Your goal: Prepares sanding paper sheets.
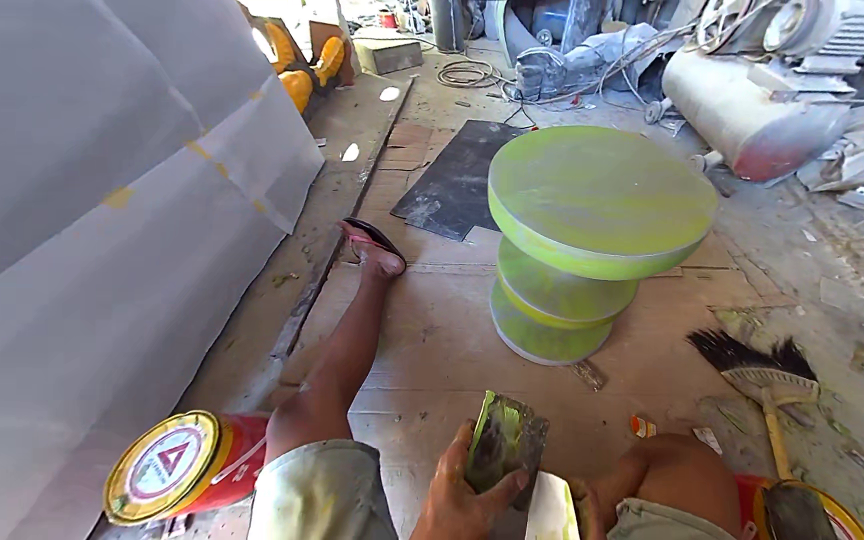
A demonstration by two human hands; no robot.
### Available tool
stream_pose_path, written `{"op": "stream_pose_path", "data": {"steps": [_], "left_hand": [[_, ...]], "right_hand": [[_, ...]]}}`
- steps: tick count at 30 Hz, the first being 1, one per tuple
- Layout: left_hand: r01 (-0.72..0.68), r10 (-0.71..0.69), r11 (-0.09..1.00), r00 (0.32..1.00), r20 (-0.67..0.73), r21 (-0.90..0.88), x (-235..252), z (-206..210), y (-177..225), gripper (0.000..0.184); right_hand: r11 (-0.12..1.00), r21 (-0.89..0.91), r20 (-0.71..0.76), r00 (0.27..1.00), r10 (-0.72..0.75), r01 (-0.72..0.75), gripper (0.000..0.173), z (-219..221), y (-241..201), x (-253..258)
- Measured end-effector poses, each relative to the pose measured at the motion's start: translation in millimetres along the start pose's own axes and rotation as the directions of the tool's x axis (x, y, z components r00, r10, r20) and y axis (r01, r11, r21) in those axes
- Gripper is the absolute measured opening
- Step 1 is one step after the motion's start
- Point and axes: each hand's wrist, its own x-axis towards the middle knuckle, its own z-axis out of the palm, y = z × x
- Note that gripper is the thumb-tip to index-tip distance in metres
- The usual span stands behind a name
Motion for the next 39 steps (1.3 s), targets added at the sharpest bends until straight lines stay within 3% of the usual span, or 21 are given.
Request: {"op": "stream_pose_path", "data": {"steps": [4,6,11,13,16,20,23,25,27,28,30,31,33,35,39], "left_hand": [[0.037,-0.040,0.991,0.999,-0.017,-0.131,-1,-3,-9,0.063],[0.013,-0.013,0.994,1.000,0.003,-0.106,-3,-4,-10,0.062],[-0.006,0.013,0.999,0.990,0.139,-0.050,-12,-4,-12,0.079],[-0.011,0.028,0.995,0.984,0.175,-0.099,-14,-2,-14,0.077],[-0.011,0.035,0.994,0.975,0.221,-0.113,-16,1,-11,0.072],[0.005,0.041,0.990,0.947,0.319,-0.141,-18,4,-16,0.071],[0.041,0.034,0.985,0.909,0.415,-0.168,-15,4,-19,0.071],[0.054,0.015,0.984,0.924,0.383,-0.171,-10,1,-18,0.068],[0.062,-0.028,0.978,0.985,0.171,-0.197,-4,1,-17,0.065],[0.056,-0.043,0.977,0.997,0.069,-0.207,0,2,-17,0.065],[0.015,-0.011,0.977,1.000,0.020,-0.211,1,3,-16,0.067],[-0.023,0.034,0.975,0.998,0.047,-0.219,-1,6,-16,0.068],[-0.091,0.119,0.970,0.986,0.115,-0.224,-6,10,-19,0.069],[-0.107,0.157,0.964,0.967,0.200,-0.242,-8,12,-22,0.069],[-0.049,0.148,0.957,0.931,0.335,-0.288,-11,5,-23,0.070]], "right_hand": [[0.998,0.024,0.059,0.997,-0.054,0.052,0.091,14,2,7],[0.999,-0.011,0.090,0.996,-0.029,0.031,0.101,19,-4,8],[0.988,0.018,-0.072,0.985,0.156,-0.155,0.112,34,-13,15],[0.980,0.028,-0.137,0.970,0.200,-0.198,0.105,37,-13,20],[0.960,0.146,-0.226,0.937,0.267,-0.239,0.081,38,-9,30],[0.890,0.401,-0.088,0.958,0.273,-0.217,0.049,24,4,43],[0.798,0.559,0.039,0.968,0.247,-0.226,0.052,10,16,49],[0.815,0.535,-0.008,0.963,0.269,-0.223,0.051,9,9,47],[0.926,0.321,-0.034,0.975,0.220,-0.198,0.053,12,-4,40],[0.971,0.182,-0.013,0.987,0.161,-0.156,0.066,12,-4,37],[0.993,-0.035,-0.014,0.994,0.110,-0.110,0.086,19,-8,32],[0.991,-0.054,-0.078,0.990,0.118,-0.123,0.086,25,-9,29],[0.989,0.039,-0.183,0.972,0.149,-0.144,0.069,25,-6,33],[0.953,0.251,-0.152,0.965,0.214,-0.172,0.042,16,-1,43],[0.814,0.531,0.114,0.971,0.209,-0.237,0.051,14,-6,55]]}}
